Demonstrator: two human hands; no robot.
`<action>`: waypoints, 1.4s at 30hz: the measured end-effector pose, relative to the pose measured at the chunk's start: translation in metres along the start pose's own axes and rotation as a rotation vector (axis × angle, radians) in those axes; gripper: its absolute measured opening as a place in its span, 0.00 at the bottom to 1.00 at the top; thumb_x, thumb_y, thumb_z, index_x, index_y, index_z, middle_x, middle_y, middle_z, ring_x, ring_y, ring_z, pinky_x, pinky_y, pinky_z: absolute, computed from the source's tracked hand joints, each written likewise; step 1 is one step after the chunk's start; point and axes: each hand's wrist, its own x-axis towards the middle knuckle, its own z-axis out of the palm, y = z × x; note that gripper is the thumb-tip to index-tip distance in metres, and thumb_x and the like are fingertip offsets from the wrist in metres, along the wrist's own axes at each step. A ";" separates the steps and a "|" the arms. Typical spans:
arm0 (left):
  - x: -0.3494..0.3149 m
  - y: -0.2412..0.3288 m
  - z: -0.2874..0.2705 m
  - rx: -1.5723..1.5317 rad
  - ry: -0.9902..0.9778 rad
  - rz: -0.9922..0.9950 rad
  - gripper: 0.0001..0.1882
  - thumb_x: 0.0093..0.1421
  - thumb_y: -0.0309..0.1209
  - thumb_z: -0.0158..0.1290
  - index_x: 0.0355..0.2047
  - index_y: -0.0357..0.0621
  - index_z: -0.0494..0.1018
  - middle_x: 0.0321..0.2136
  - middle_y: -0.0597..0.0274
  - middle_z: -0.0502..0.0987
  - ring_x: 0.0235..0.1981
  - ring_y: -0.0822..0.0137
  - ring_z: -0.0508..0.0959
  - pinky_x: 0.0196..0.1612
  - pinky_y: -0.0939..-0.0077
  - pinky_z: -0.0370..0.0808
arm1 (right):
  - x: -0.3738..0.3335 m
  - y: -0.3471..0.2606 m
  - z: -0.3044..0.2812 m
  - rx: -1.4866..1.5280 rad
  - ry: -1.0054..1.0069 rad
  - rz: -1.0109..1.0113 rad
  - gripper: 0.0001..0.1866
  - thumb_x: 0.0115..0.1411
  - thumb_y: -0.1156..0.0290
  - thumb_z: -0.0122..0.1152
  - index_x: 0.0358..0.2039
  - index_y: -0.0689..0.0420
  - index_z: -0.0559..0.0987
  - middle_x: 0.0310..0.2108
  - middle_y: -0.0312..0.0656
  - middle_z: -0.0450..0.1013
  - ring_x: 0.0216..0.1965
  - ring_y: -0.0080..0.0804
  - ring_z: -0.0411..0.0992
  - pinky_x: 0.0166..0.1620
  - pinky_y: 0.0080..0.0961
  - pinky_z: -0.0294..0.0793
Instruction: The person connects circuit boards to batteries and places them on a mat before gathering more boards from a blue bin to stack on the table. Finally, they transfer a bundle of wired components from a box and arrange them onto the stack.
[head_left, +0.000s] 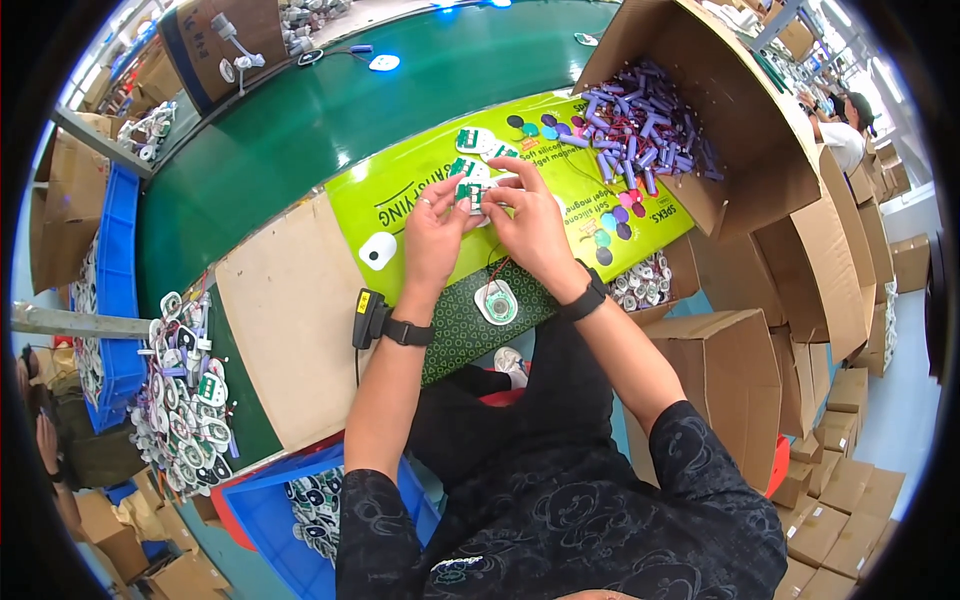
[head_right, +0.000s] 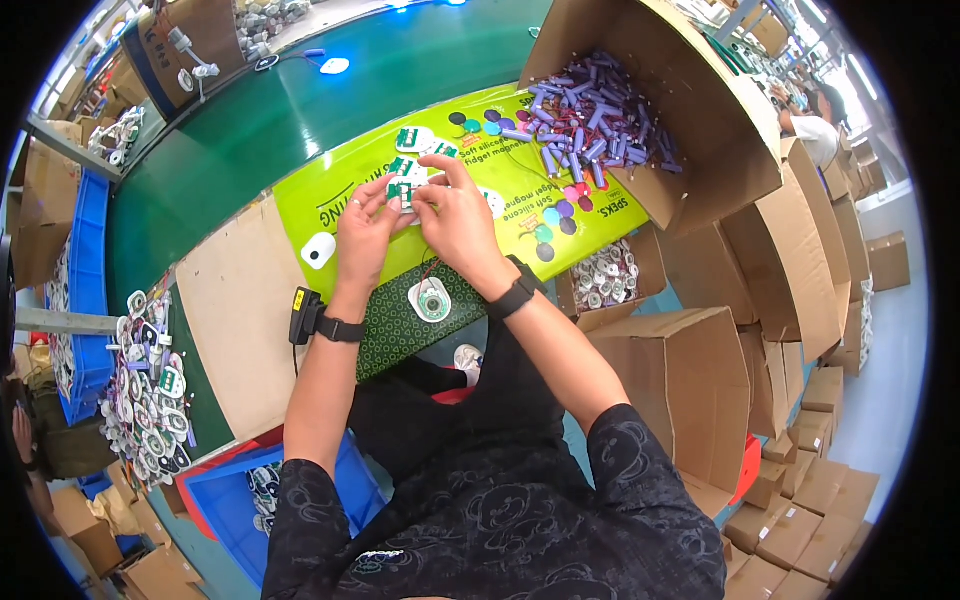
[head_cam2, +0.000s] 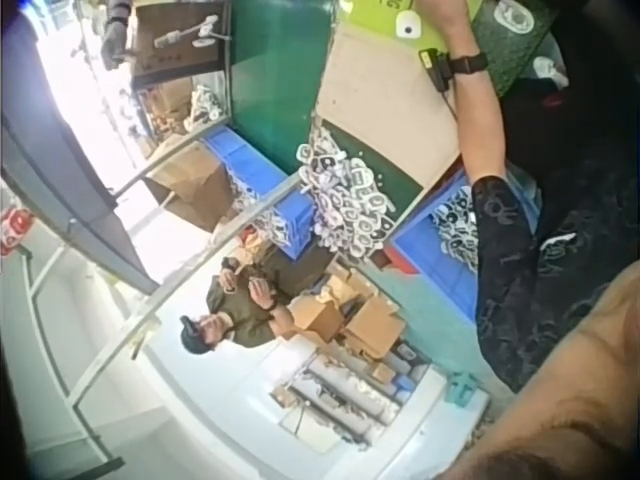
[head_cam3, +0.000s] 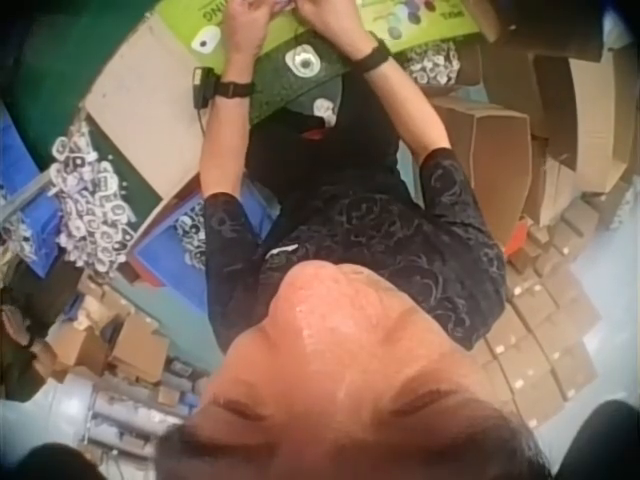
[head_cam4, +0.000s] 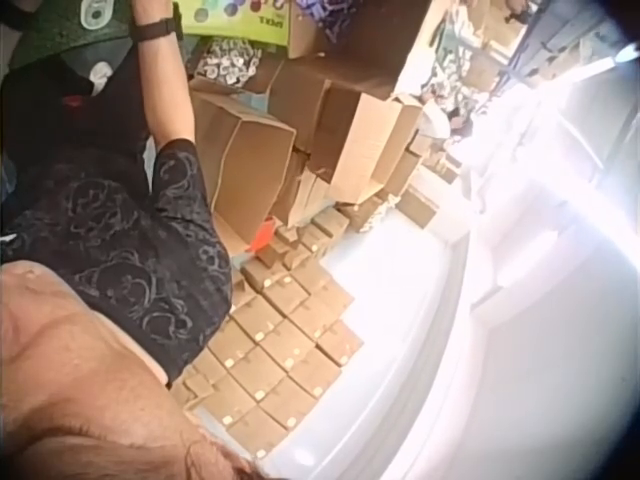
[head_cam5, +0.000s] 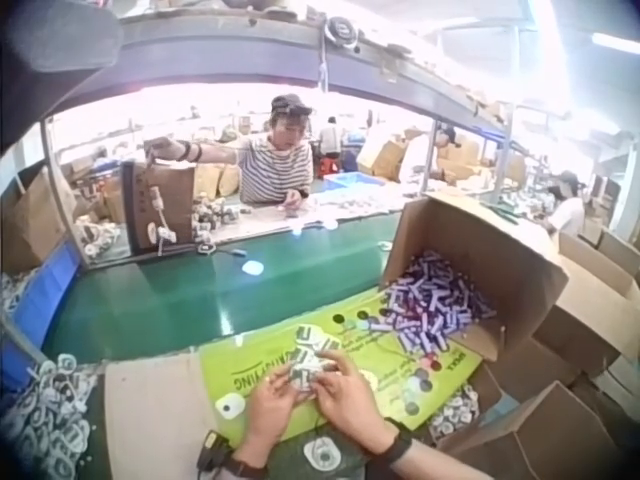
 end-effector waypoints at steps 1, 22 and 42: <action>0.000 0.000 -0.001 -0.005 0.017 0.001 0.18 0.67 0.18 0.49 0.57 0.32 0.66 0.53 0.48 0.75 0.49 0.63 0.79 0.52 0.69 0.82 | 0.001 -0.001 0.002 0.003 0.000 -0.002 0.04 0.52 0.78 0.65 0.29 0.63 0.83 0.52 0.42 0.73 0.42 0.37 0.77 0.43 0.35 0.79; -0.001 -0.007 -0.002 -0.065 0.051 -0.063 0.18 0.67 0.18 0.48 0.57 0.31 0.66 0.50 0.49 0.76 0.47 0.64 0.80 0.49 0.70 0.83 | -0.007 0.006 0.001 0.019 -0.008 -0.004 0.03 0.54 0.80 0.65 0.30 0.64 0.82 0.49 0.47 0.71 0.40 0.40 0.77 0.44 0.33 0.77; -0.002 -0.001 -0.003 -0.099 0.060 -0.067 0.19 0.67 0.18 0.49 0.57 0.32 0.66 0.48 0.50 0.77 0.46 0.64 0.81 0.51 0.70 0.83 | 0.002 -0.001 0.007 0.039 -0.040 0.027 0.03 0.54 0.79 0.66 0.30 0.63 0.83 0.51 0.41 0.73 0.38 0.37 0.78 0.41 0.31 0.79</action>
